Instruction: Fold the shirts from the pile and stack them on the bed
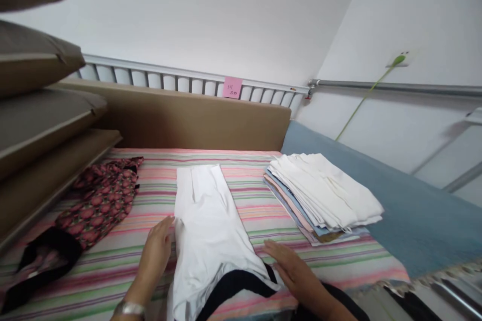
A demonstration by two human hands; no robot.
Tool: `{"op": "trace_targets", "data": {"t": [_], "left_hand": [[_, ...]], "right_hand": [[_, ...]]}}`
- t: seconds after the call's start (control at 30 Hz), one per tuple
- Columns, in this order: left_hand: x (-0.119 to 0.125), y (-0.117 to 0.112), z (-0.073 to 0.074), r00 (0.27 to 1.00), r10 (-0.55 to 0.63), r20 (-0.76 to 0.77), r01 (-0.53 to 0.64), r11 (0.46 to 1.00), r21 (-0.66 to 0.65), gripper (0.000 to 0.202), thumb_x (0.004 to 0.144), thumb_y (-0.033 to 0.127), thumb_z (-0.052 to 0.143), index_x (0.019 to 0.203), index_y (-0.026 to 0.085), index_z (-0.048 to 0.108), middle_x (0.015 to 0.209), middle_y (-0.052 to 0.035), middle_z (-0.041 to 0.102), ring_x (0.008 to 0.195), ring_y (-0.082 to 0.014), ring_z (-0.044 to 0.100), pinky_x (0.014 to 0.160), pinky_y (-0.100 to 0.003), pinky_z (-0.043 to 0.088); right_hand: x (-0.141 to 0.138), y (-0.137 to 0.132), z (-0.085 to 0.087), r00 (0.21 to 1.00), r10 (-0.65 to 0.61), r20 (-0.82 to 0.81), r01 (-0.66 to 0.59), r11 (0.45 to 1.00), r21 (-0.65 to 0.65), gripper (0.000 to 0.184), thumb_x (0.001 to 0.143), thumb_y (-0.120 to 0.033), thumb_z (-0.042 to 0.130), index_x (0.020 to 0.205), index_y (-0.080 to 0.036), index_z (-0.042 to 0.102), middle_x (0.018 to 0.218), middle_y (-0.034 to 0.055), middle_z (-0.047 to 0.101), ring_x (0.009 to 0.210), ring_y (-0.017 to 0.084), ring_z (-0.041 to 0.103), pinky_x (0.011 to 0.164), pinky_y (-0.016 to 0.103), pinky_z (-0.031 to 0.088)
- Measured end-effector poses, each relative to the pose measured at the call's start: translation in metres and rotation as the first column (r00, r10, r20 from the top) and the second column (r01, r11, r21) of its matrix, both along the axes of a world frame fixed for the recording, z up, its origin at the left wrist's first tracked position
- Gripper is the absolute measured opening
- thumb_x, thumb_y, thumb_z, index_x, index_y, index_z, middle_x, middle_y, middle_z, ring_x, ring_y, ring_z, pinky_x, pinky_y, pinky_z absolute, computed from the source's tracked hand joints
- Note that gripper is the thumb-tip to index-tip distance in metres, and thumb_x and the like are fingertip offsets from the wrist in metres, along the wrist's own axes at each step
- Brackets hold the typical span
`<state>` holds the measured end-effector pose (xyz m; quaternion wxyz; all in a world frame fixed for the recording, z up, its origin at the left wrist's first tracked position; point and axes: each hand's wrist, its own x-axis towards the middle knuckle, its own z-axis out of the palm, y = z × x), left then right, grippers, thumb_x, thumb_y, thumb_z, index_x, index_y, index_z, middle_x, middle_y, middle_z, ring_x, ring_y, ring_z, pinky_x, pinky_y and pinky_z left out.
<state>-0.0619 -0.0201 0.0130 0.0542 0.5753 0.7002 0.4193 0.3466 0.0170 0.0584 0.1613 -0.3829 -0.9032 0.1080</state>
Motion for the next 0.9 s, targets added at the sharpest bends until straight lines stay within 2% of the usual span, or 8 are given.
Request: {"op": "trace_targets", "data": {"t": [0.1,0.2,0.33,0.4,0.5,0.63,0.77,0.9], "left_hand": [[-0.012,-0.037,-0.008,0.952,-0.109,-0.287,0.086,0.992,-0.093,0.063,0.072,0.005,0.036,0.131,0.024,0.047,0.137,-0.0031,0.048,0.126,-0.0211,0.043,0.106,-0.041,0.037],[-0.012,-0.062,-0.014,0.828,-0.227,-0.513,0.158,0.972,-0.175,0.07,0.075,0.003,0.037,0.139,0.032,0.033,0.145,0.002,0.036,0.133,-0.0204,0.033,0.104,-0.038,0.039],[-0.009,-0.068,-0.019,0.633,-0.292,-0.717,0.24,0.955,-0.176,0.067,0.083,0.006,0.038,0.142,0.034,0.025,0.143,0.0032,0.038,0.129,-0.0176,0.039,0.097,-0.03,0.045],[-0.011,-0.064,-0.019,0.57,-0.293,-0.768,0.286,0.947,-0.149,0.067,0.083,0.007,0.04,0.143,0.032,0.024,0.142,0.0021,0.039,0.128,-0.017,0.041,0.096,-0.027,0.045],[-0.014,-0.057,-0.016,0.533,-0.319,-0.784,0.356,0.925,-0.134,0.069,0.081,0.007,0.044,0.143,0.029,0.025,0.143,-0.0007,0.038,0.13,-0.0192,0.038,0.098,-0.028,0.042],[-0.01,-0.053,-0.006,0.495,-0.458,-0.739,0.456,0.86,-0.228,0.069,0.083,0.021,0.052,0.144,0.03,0.021,0.146,-0.0034,0.033,0.133,-0.0236,0.034,0.103,-0.034,0.036],[0.0,-0.049,0.004,0.527,-0.606,-0.596,0.515,0.785,-0.343,0.07,0.084,0.039,0.053,0.144,0.033,0.018,0.148,-0.0038,0.027,0.136,-0.0269,0.026,0.108,-0.042,0.028],[0.007,-0.046,0.007,0.573,-0.714,-0.401,0.59,0.7,-0.403,0.068,0.081,0.044,0.056,0.141,0.038,0.025,0.148,-0.0029,0.03,0.136,-0.0284,0.025,0.109,-0.048,0.024]], "right_hand": [[0.014,0.007,-0.011,0.999,0.05,0.016,-0.049,0.998,-0.051,0.061,0.08,-0.01,0.041,0.134,-0.037,0.043,0.139,-0.0001,0.043,0.128,0.022,0.041,0.106,0.046,0.035],[0.006,0.011,-0.018,0.982,0.182,0.048,-0.175,0.978,-0.111,0.07,0.074,-0.011,0.047,0.139,-0.035,0.036,0.147,0.0017,0.031,0.134,0.022,0.031,0.109,0.046,0.029],[-0.012,0.027,-0.024,0.948,0.317,0.019,-0.315,0.946,-0.078,0.065,0.079,-0.024,0.055,0.14,-0.034,0.034,0.151,0.0039,0.023,0.137,0.023,0.026,0.111,0.044,0.023],[-0.016,0.038,-0.024,0.935,0.355,-0.003,-0.355,0.934,-0.039,0.062,0.081,-0.03,0.055,0.139,-0.037,0.035,0.151,0.0036,0.024,0.135,0.024,0.029,0.11,0.045,0.025],[-0.018,0.048,-0.02,0.911,0.413,0.001,-0.413,0.91,-0.014,0.057,0.083,-0.037,0.054,0.137,-0.041,0.036,0.149,0.0033,0.026,0.133,0.025,0.033,0.108,0.047,0.028],[-0.018,0.049,-0.015,0.864,0.502,0.048,-0.5,0.865,-0.041,0.056,0.087,-0.035,0.049,0.139,-0.044,0.03,0.151,0.0013,0.02,0.136,0.025,0.026,0.108,0.049,0.027],[-0.023,0.051,-0.017,0.834,0.549,0.051,-0.543,0.834,-0.096,0.056,0.088,-0.032,0.045,0.14,-0.044,0.027,0.149,-0.0002,0.023,0.136,0.026,0.023,0.109,0.051,0.025],[-0.031,0.051,-0.014,0.848,0.53,0.002,-0.523,0.837,-0.16,0.048,0.087,-0.037,0.05,0.134,-0.043,0.041,0.145,0.0014,0.034,0.134,0.027,0.028,0.108,0.052,0.027]]}}
